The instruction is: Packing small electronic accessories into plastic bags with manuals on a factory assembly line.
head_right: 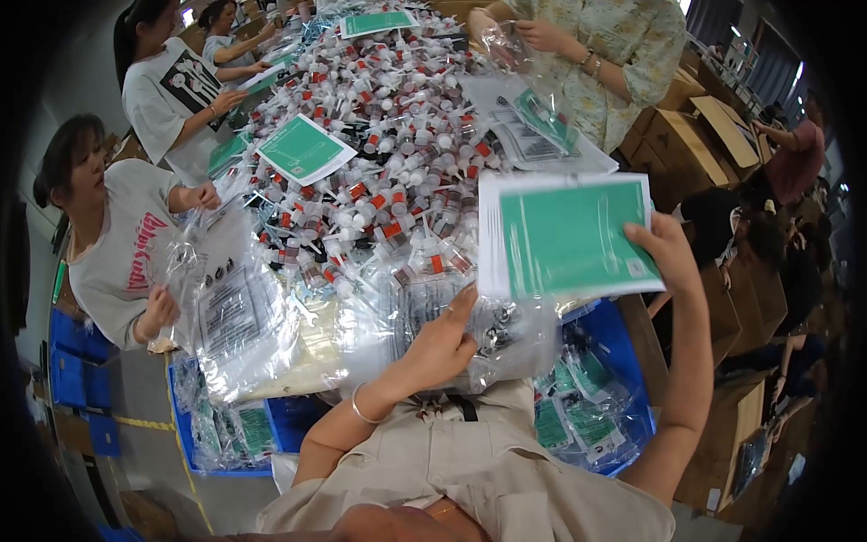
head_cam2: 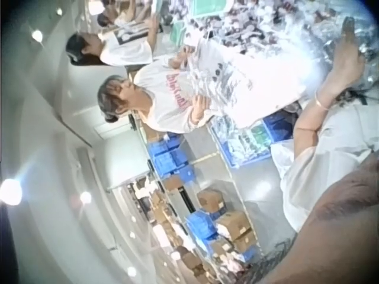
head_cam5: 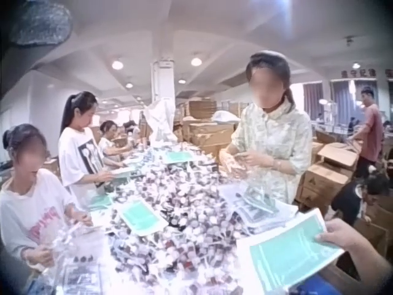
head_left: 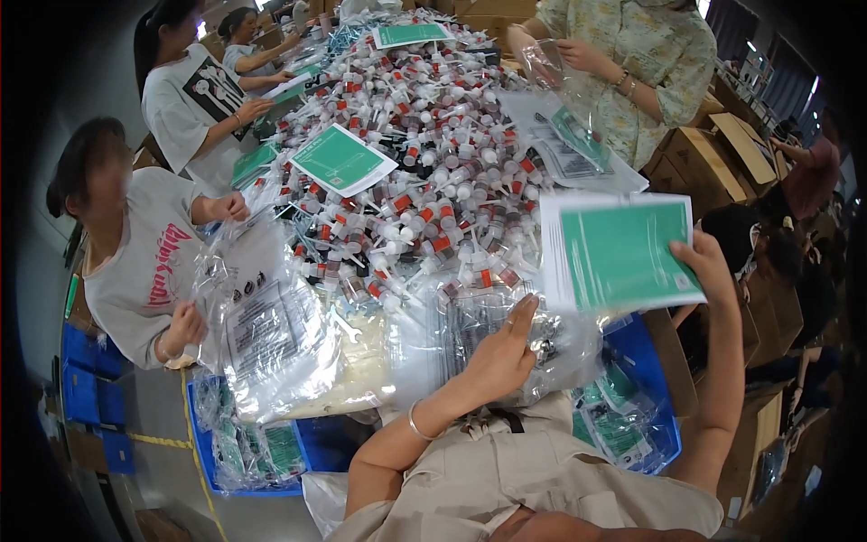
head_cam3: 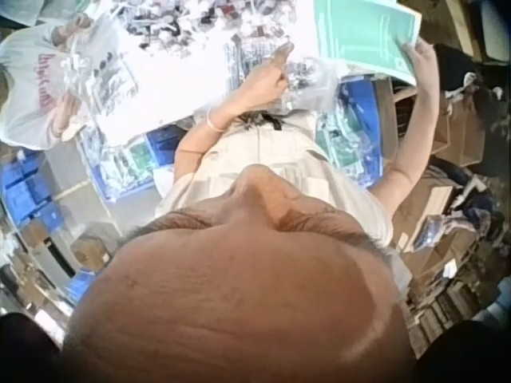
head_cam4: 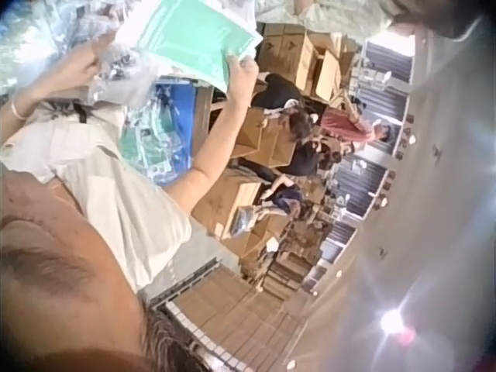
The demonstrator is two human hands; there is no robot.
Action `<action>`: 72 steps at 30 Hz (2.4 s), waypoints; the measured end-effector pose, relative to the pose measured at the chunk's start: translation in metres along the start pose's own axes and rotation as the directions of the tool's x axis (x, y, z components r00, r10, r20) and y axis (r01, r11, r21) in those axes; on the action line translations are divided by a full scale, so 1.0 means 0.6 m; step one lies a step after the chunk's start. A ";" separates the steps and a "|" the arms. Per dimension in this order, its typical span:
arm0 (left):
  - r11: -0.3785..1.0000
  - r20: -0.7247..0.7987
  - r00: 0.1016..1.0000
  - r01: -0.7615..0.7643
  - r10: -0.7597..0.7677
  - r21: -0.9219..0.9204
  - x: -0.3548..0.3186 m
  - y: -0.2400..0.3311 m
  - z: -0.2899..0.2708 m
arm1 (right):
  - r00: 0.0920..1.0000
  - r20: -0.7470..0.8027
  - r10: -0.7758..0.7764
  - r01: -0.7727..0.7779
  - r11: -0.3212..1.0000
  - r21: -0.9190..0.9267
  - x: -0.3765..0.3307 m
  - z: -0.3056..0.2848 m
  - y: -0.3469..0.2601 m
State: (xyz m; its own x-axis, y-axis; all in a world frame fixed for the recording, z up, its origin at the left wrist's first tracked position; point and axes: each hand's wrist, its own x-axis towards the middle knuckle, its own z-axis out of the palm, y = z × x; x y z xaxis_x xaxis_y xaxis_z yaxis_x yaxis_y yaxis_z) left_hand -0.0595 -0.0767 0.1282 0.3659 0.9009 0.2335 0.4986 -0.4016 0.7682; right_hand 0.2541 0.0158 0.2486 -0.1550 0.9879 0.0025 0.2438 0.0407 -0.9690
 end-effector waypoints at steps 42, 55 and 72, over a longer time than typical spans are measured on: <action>0.873 -0.016 0.979 -0.173 0.202 0.457 0.018 0.089 0.069 | 0.781 0.437 0.446 -0.275 0.874 -0.401 -0.163 0.056 0.022; 0.827 -0.020 0.955 -0.244 0.295 0.506 0.015 0.099 0.085 | 0.850 0.304 0.430 -0.373 0.899 -0.229 -0.159 0.054 0.043; 0.929 -0.201 0.908 -0.351 0.368 0.117 0.007 0.065 0.085 | 0.680 0.708 0.189 0.004 0.965 -0.261 -0.024 0.227 0.200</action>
State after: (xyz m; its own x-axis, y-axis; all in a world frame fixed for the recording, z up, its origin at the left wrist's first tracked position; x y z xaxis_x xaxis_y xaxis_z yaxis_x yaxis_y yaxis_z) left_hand 0.0017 -0.0968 0.1286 0.3580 0.7029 0.6146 0.4266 -0.7087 0.5619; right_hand 0.1552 -0.0140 0.0988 -0.7375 0.5739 -0.3561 0.4845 0.0822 -0.8709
